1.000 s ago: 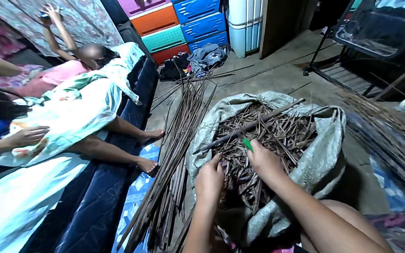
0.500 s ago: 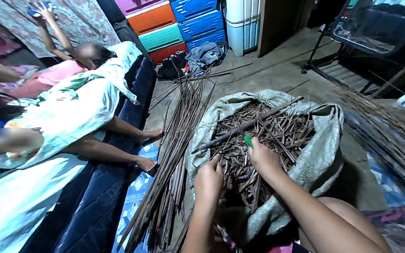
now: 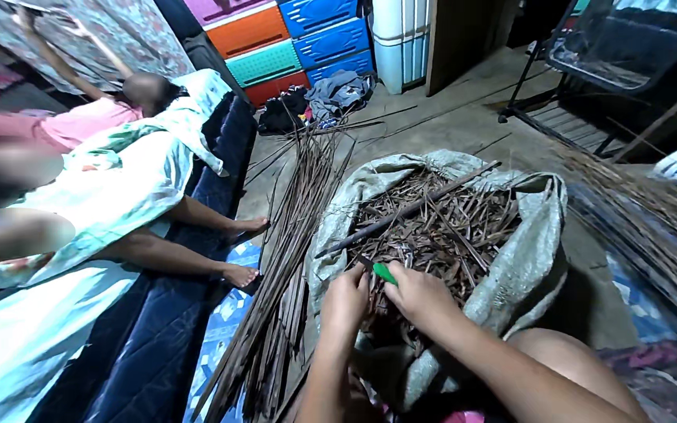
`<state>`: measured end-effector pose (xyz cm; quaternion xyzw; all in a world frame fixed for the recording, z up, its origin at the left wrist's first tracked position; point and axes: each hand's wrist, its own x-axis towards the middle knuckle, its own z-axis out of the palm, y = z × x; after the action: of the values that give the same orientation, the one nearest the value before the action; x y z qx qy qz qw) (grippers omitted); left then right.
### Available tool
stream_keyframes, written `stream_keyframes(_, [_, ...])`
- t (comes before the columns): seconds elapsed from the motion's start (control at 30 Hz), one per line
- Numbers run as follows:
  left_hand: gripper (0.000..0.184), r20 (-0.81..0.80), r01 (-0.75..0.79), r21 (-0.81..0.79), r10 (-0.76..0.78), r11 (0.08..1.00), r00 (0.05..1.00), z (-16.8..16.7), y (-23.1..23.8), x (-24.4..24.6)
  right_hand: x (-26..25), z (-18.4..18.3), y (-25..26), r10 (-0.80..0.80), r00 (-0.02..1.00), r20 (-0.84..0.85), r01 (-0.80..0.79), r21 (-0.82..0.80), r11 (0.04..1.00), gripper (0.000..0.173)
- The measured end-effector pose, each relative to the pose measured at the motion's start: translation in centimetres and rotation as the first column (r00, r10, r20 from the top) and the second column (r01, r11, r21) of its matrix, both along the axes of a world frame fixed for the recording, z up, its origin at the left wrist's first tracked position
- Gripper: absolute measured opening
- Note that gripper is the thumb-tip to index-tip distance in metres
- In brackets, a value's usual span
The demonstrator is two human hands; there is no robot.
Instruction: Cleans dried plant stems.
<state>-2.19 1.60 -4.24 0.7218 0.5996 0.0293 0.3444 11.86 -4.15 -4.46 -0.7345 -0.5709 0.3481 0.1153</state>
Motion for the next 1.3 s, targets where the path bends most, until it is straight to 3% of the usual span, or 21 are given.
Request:
stream_keyframes(0.07, [0.036, -0.002, -0.029, 0.005, 0.029, 1.000, 1.000, 0.1, 0.1, -0.3, -0.7, 0.1, -0.2, 0.030, 0.996, 0.089, -0.027, -0.037, 0.999, 0.034])
stream_keyframes(0.2, [0.040, -0.012, -0.031, 0.005, 0.031, 1.000, 0.999, 0.3, 0.0, 0.0, -0.3, -1.6, 1.1, -0.032, 0.986, 0.163, 0.023, 0.059, 0.998, 0.033])
stream_keyframes(0.4, [0.038, -0.059, -0.051, 0.008, 0.052, 0.999, 0.997, 0.0, 0.1, -0.8, 4.3, -2.5, 3.5, -0.331, 0.936, 0.119, 0.337, -0.036, 0.941, 0.038])
stream_keyframes(0.57, [0.039, -0.063, -0.070, 0.046, 0.073, 0.997, 0.995, 0.5, 0.1, -0.4, 0.8, 0.3, 1.1, -0.137, 0.990, -0.010, 0.137, -0.044, 0.990, 0.034])
stream_keyframes(0.67, [0.035, -0.072, -0.068, 0.071, 0.073, 0.995, 0.995, 0.4, -0.2, 0.0, -1.3, 0.2, 0.4, -0.008, 1.000, 0.024, 0.011, -0.094, 0.995, 0.034])
stream_keyframes(0.77, [0.037, -0.123, -0.049, 0.033, 0.053, 0.998, 0.991, 0.7, -0.2, 0.3, -1.3, -0.4, 0.9, -0.021, 0.993, 0.119, 0.031, -0.082, 0.996, 0.035])
stream_keyframes(0.83, [0.039, -0.131, -0.034, 0.028, 0.037, 0.999, 0.991, 0.7, -0.3, 0.6, -0.4, -1.0, 1.6, -0.111, 0.984, 0.140, 0.121, -0.070, 0.990, 0.036])
stream_keyframes(0.93, [0.039, -0.133, -0.030, 0.035, 0.034, 0.999, 0.991, 0.5, -0.5, 0.6, 2.4, -2.0, 2.5, -0.274, 0.954, 0.118, 0.280, -0.033, 0.959, 0.037])
stream_keyframes(1.0, [0.039, -0.117, -0.043, 0.030, 0.047, 0.999, 0.992, 0.4, -0.4, 0.4, 3.0, -1.5, 2.5, -0.300, 0.950, 0.091, 0.303, -0.023, 0.953, 0.035])
stream_keyframes(1.2, [0.034, -0.115, -0.067, 0.029, 0.070, 0.997, 0.991, 0.7, -0.3, 0.5, -1.4, 0.1, 0.5, -0.023, 1.000, -0.007, 0.022, -0.091, 0.996, 0.034])
stream_keyframes(1.3, [0.033, -0.128, -0.076, 0.028, 0.079, 0.997, 0.989, 0.5, -0.4, 0.5, -2.0, -0.6, 0.5, 0.018, 0.999, 0.048, -0.014, -0.085, 0.996, 0.034])
